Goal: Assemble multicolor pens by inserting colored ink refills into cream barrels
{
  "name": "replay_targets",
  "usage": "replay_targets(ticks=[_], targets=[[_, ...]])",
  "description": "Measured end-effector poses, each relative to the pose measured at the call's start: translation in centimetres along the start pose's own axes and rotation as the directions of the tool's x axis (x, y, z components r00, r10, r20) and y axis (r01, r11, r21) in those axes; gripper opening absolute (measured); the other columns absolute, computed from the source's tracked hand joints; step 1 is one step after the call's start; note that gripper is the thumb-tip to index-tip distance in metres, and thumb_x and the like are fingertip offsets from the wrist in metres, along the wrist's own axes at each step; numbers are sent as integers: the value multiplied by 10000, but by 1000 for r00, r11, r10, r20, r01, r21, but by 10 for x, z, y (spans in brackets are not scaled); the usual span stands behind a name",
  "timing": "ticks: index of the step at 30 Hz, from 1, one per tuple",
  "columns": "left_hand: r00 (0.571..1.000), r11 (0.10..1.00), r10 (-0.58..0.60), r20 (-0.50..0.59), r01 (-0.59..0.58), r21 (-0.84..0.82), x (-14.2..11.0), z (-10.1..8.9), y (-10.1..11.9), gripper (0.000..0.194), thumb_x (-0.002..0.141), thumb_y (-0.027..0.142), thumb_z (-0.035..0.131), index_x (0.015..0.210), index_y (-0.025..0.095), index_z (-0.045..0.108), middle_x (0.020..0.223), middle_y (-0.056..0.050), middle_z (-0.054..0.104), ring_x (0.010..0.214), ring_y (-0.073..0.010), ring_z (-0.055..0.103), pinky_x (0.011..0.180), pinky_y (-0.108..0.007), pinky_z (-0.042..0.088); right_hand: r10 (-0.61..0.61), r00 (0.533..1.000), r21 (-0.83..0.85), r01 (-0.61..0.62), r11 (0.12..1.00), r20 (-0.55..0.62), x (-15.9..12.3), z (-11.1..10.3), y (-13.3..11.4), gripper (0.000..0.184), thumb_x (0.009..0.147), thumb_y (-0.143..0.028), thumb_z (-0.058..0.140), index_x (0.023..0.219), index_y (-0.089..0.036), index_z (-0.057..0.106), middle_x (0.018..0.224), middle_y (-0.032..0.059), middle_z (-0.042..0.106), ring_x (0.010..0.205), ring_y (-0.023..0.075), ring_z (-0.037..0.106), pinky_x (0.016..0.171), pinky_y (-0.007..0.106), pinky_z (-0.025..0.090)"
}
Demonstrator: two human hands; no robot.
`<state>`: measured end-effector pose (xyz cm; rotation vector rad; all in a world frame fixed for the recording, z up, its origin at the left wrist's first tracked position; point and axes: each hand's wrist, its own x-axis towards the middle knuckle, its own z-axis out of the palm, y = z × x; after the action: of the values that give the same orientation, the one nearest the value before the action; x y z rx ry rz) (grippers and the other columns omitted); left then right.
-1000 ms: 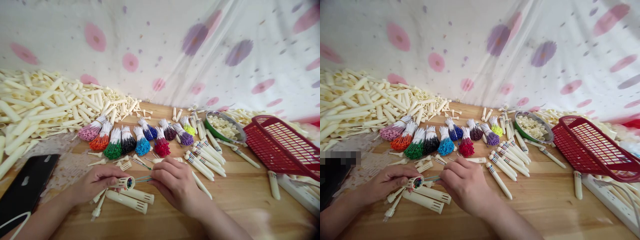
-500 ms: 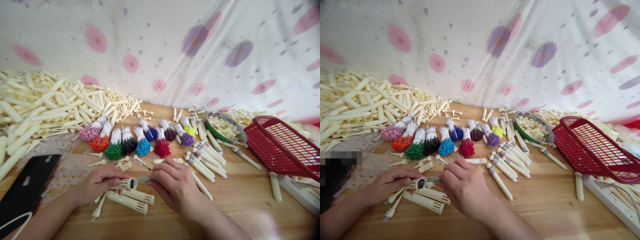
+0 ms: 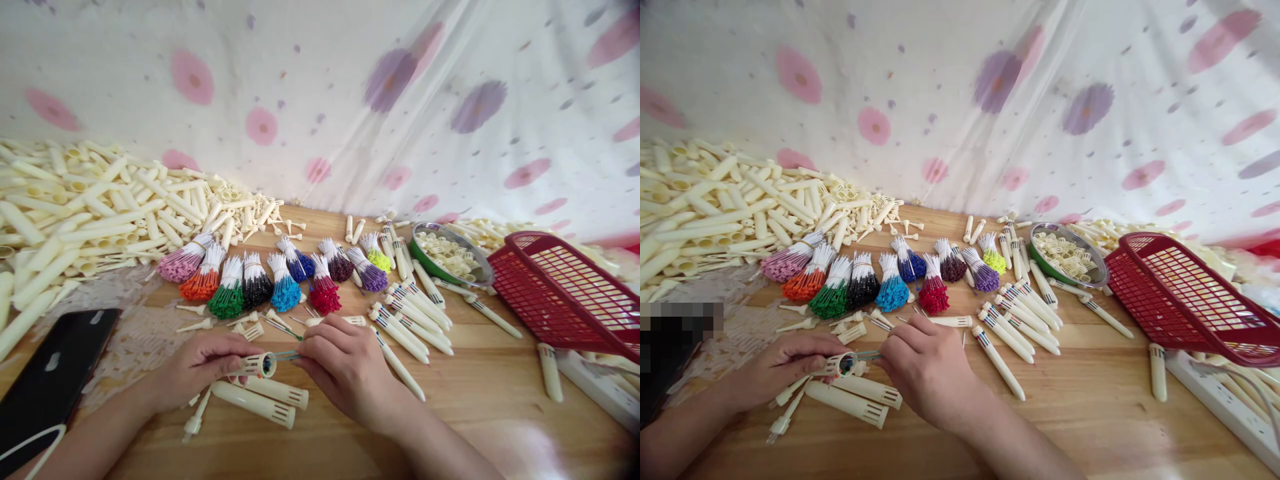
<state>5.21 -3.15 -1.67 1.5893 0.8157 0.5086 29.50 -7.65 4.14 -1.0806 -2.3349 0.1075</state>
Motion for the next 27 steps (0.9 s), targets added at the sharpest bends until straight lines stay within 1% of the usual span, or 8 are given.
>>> replay_targets(ticks=[3, 7, 13, 20, 23, 25, 26, 27], targets=[[993, 996, 55, -108, -47, 73, 1, 1, -2, 220, 786, 328, 644, 965, 264, 755, 948, -57, 751, 889, -231, 675, 792, -302, 540, 49, 999, 46, -49, 998, 10, -1, 3, 2, 190, 910, -217, 498, 750, -165, 586, 675, 28, 611, 643, 134, 530, 575, 236, 400], [974, 995, 83, -210, -68, 77, 3, 5, -1, 186, 739, 313, 695, 909, 276, 762, 948, -45, 737, 903, -223, 664, 818, -294, 532, 60, 998, 91, -61, 994, 12, -1, 6, 5, 181, 901, -198, 508, 742, -156, 583, 677, 30, 610, 646, 132, 533, 574, 230, 403], [970, 996, 85, -228, -79, 37, 1, 10, 0, 176, 746, 302, 707, 913, 294, 761, 957, -39, 719, 900, -211, 660, 812, -277, 536, -25, 999, 53, 26, 998, -25, 0, 7, 6, 195, 899, -163, 498, 725, -151, 585, 664, 36, 620, 600, 129, 513, 536, 239, 380], [938, 988, 154, -312, -139, 69, 0, 12, 5, 151, 723, 306, 728, 867, 270, 758, 912, -43, 708, 851, -202, 668, 766, -265, 552, -62, 998, 87, 65, 994, -31, -1, 5, 12, 96, 897, -184, 521, 845, -147, 593, 763, 51, 650, 686, 146, 550, 605, 249, 424], [919, 984, 173, -355, -147, 99, 0, 11, 5, 157, 710, 278, 731, 866, 282, 749, 892, -26, 704, 849, -192, 670, 776, -260, 551, 1, 1000, 97, -2, 995, 12, -3, -1, 18, 101, 900, -221, 524, 841, -160, 580, 779, 53, 644, 720, 155, 564, 624, 255, 429], [912, 984, 170, -374, -138, 111, 1, 11, 3, 171, 712, 285, 722, 882, 287, 742, 894, -23, 701, 854, -194, 669, 790, -272, 550, 108, 990, 80, -115, 990, 95, -4, -3, 23, 81, 879, -232, 559, 831, -168, 574, 781, 46, 638, 730, 160, 578, 622, 254, 430], [911, 986, 162, -379, -129, 109, 1, 10, 1, 178, 715, 296, 717, 892, 284, 738, 903, -26, 700, 862, -199, 668, 798, -283, 550, 174, 971, 50, -184, 982, 162, -4, -3, 25, 64, 860, -227, 585, 830, -171, 574, 788, 41, 640, 734, 163, 588, 620, 253, 430], [911, 987, 152, -384, -121, 103, 2, 10, 0, 186, 716, 311, 714, 899, 279, 735, 912, -31, 699, 873, -206, 667, 803, -292, 550, 244, 938, -1, -252, 968, 245, -4, -1, 27, 56, 841, -216, 609, 828, -173, 576, 798, 37, 645, 743, 168, 601, 621, 254, 431]])
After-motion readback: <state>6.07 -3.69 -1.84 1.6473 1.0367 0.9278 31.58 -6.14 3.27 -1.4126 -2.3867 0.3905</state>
